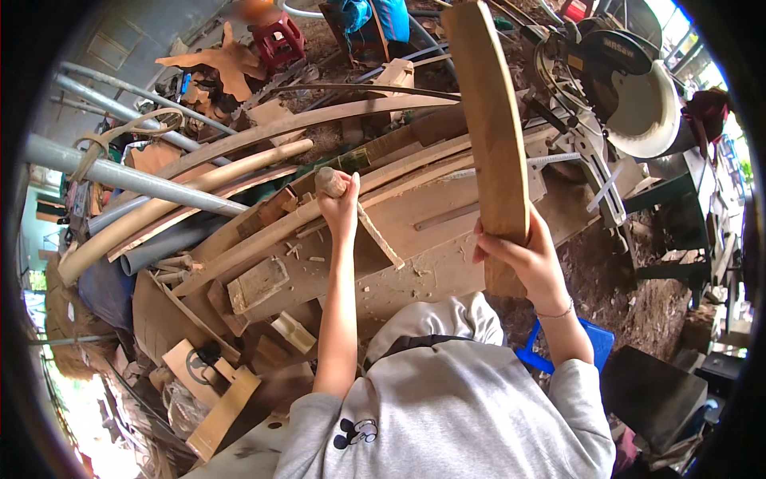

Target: Carving a piece of wood using a chisel and a wooden mallet.

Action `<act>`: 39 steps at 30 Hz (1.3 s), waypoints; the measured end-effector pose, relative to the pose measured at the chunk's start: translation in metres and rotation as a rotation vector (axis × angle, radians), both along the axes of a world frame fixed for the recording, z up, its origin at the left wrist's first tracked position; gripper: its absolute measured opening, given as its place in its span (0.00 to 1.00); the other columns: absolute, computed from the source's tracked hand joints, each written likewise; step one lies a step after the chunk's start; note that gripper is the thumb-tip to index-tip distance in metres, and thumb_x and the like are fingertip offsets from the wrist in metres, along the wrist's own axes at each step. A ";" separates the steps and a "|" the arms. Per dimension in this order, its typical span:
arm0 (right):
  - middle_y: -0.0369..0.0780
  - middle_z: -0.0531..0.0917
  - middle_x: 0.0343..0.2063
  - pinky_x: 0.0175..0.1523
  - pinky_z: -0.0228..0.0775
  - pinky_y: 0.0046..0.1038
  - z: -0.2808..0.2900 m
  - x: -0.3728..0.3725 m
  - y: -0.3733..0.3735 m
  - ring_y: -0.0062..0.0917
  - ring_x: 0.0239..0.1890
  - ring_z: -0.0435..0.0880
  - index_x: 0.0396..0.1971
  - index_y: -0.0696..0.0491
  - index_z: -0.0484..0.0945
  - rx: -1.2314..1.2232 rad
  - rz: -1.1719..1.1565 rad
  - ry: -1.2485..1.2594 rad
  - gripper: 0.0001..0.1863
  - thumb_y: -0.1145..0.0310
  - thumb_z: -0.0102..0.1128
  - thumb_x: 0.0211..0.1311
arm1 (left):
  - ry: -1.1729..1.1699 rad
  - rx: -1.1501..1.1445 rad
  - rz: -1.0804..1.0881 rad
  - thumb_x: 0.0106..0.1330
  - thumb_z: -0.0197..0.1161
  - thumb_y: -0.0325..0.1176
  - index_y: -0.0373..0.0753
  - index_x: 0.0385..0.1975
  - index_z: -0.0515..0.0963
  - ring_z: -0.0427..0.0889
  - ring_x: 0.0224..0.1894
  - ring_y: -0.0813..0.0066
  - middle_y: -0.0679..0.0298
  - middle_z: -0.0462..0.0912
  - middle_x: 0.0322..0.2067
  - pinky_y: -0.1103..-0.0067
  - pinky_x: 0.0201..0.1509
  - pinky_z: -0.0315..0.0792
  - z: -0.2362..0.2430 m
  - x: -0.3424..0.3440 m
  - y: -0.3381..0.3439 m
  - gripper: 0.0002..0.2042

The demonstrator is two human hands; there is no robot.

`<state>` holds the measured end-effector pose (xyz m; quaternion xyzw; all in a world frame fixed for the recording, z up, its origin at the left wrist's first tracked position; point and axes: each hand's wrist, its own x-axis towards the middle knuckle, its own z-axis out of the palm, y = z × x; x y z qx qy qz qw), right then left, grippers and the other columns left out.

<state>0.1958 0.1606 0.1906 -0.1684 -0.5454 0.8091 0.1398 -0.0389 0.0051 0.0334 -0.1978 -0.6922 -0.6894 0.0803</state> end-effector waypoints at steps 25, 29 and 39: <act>0.41 0.76 0.23 0.29 0.69 0.27 -0.010 -0.050 -0.025 0.27 0.23 0.77 0.44 0.58 0.64 0.653 0.271 0.151 0.19 0.72 0.57 0.53 | -0.064 0.021 -0.007 0.56 0.61 0.26 0.39 0.12 0.68 0.66 0.12 0.89 0.74 0.68 0.10 0.88 0.17 0.59 0.016 -0.012 -0.002 0.12; 0.42 0.75 0.20 0.25 0.70 0.28 -0.044 -0.057 -0.009 0.26 0.20 0.77 0.44 0.57 0.64 0.581 0.388 -0.149 0.18 0.71 0.56 0.55 | -0.092 0.076 0.027 0.56 0.60 0.26 0.38 0.12 0.67 0.66 0.13 0.89 0.74 0.68 0.10 0.88 0.16 0.59 0.019 -0.011 -0.003 0.13; 0.43 0.75 0.17 0.26 0.69 0.28 -0.009 -0.065 -0.010 0.31 0.18 0.75 0.38 0.57 0.65 0.985 0.215 0.204 0.14 0.72 0.54 0.53 | -0.037 -0.004 0.002 0.54 0.61 0.27 0.36 0.12 0.69 0.69 0.15 0.87 0.73 0.71 0.11 0.85 0.20 0.62 0.012 -0.018 0.005 0.11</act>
